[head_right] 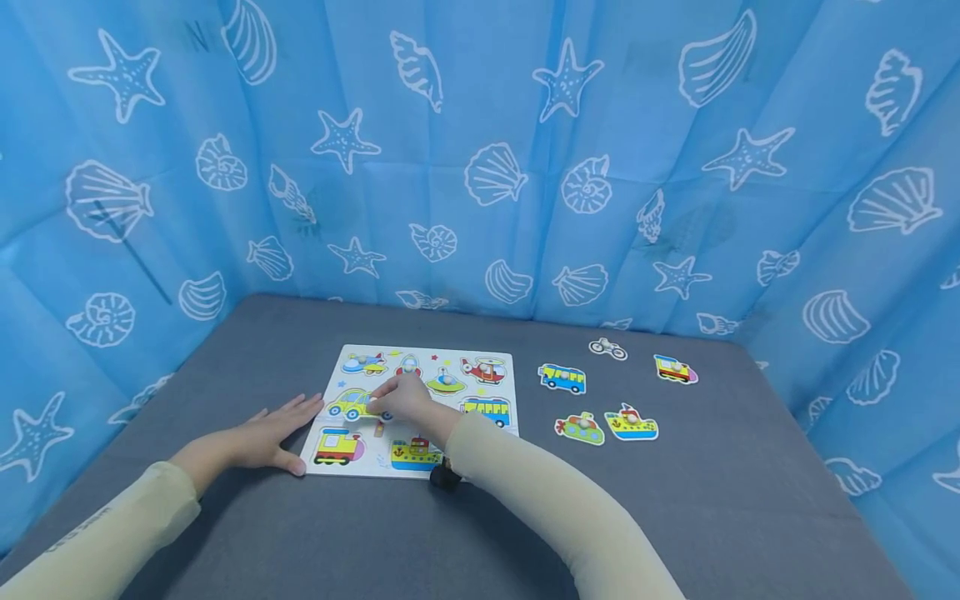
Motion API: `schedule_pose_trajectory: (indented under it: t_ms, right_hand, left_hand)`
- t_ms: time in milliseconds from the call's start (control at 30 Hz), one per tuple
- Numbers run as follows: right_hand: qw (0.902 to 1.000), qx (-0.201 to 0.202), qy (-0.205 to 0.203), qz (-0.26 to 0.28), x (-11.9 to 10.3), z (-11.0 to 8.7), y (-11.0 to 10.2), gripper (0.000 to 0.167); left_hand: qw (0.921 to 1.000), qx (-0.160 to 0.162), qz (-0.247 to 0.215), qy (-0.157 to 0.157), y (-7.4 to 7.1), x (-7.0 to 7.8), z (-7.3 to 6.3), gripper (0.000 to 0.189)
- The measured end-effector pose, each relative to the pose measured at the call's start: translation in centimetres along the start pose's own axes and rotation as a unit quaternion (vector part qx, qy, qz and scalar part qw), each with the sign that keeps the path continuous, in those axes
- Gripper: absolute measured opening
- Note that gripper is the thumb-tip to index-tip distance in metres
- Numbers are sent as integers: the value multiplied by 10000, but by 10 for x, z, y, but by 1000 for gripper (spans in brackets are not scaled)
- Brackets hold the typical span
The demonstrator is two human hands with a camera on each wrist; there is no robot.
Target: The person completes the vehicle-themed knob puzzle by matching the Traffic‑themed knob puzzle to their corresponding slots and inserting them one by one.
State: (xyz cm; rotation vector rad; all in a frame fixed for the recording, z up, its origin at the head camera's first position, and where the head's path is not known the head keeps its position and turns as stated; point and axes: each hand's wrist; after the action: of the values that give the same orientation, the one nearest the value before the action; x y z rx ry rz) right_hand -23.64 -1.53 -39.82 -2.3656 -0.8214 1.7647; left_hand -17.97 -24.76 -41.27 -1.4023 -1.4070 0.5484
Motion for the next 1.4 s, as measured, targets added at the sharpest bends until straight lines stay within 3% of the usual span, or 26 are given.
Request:
schedule_pose_trajectory:
  t_ms: [167, 533, 1100, 1400]
  right_hand:
    - [9993, 57, -14, -358, 1, 8, 10, 9]
    - [9985, 59, 71, -540, -8, 22, 18, 9]
    - [9967, 246, 184, -753, -20, 28, 27, 13]
    - [9934, 72, 264, -1118, -20, 32, 31, 12]
  left_hand:
    - [10000, 1, 16, 2, -1, 2, 0, 112]
    - [10000, -33, 27, -83, -3, 6, -2, 111]
    - [10000, -12, -19, -77, -5, 7, -4, 110]
    - [10000, -7, -55, -28, -2, 4, -3, 111]
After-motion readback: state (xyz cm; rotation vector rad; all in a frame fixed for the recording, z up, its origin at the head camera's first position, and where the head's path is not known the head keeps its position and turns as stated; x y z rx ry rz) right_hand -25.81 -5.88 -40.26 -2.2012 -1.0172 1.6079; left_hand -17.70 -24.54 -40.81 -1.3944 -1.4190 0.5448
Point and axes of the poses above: each hand's wrist, its own z-axis towards the middle knuckle, its own y-axis out of the palm, x = y × z, and after that the axes turned 4 degrees about z, right-handed
